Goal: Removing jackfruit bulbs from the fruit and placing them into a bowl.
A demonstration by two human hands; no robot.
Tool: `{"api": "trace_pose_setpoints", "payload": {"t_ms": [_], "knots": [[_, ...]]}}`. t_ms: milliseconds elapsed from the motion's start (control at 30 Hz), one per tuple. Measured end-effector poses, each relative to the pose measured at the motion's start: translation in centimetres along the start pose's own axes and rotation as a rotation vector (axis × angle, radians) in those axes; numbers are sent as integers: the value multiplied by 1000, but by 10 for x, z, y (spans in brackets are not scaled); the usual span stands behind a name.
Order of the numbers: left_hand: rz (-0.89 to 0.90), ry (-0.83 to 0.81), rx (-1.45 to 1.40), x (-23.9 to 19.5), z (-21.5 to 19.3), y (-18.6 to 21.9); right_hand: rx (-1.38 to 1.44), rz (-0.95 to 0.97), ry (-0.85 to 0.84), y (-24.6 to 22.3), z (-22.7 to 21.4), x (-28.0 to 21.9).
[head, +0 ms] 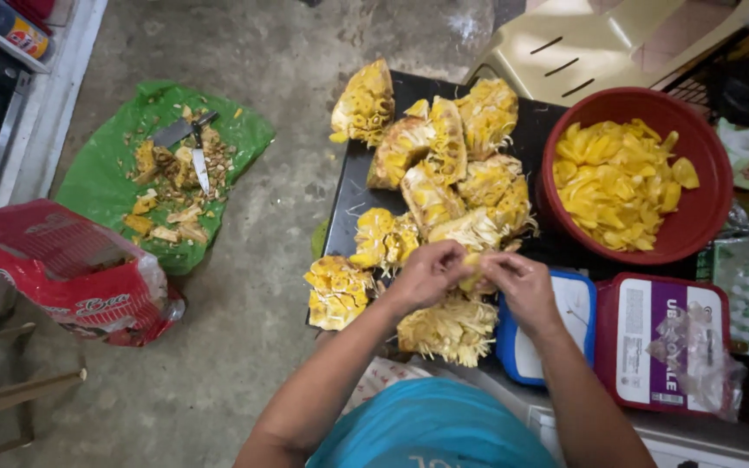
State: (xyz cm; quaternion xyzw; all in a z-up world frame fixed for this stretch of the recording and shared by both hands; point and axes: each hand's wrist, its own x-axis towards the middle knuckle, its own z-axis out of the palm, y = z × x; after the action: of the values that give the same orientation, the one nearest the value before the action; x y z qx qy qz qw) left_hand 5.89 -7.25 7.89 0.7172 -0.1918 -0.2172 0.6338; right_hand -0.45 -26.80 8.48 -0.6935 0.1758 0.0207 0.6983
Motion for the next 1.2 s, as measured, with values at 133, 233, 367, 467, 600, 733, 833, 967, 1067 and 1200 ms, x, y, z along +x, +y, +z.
{"api": "trace_pose_setpoints", "payload": {"t_ms": [133, 233, 367, 467, 600, 733, 833, 967, 1067, 1200], "knots": [[-3, 17, -23, -3, -12, 18, -18, 45, -72, 9, -12, -2], [53, -47, -27, 1, -15, 25, -65, -93, -43, 25, -19, 6], [103, -143, -26, 0, -14, 28, 81, 27, -86, 36, -16, 4], [112, -134, -44, 0, -12, 31, 376, 161, -2, 40, -11, 6], [103, -39, -145, 2, -2, 19, 697, 245, 102, 46, -20, 13], [94, 57, -537, 11, -5, -5, 814, 213, 115, 62, -74, 28], [38, 206, -797, 12, -26, 6, 889, 154, 323, 61, -126, 37], [47, 146, -782, 15, -46, 25, 414, -71, 598, 11, -175, 55], [50, 70, -784, 22, -33, 31, 403, -24, 648, 15, -223, 80], [111, 8, -636, 25, -4, 44, 385, 84, 520, 62, -253, 98]]}}
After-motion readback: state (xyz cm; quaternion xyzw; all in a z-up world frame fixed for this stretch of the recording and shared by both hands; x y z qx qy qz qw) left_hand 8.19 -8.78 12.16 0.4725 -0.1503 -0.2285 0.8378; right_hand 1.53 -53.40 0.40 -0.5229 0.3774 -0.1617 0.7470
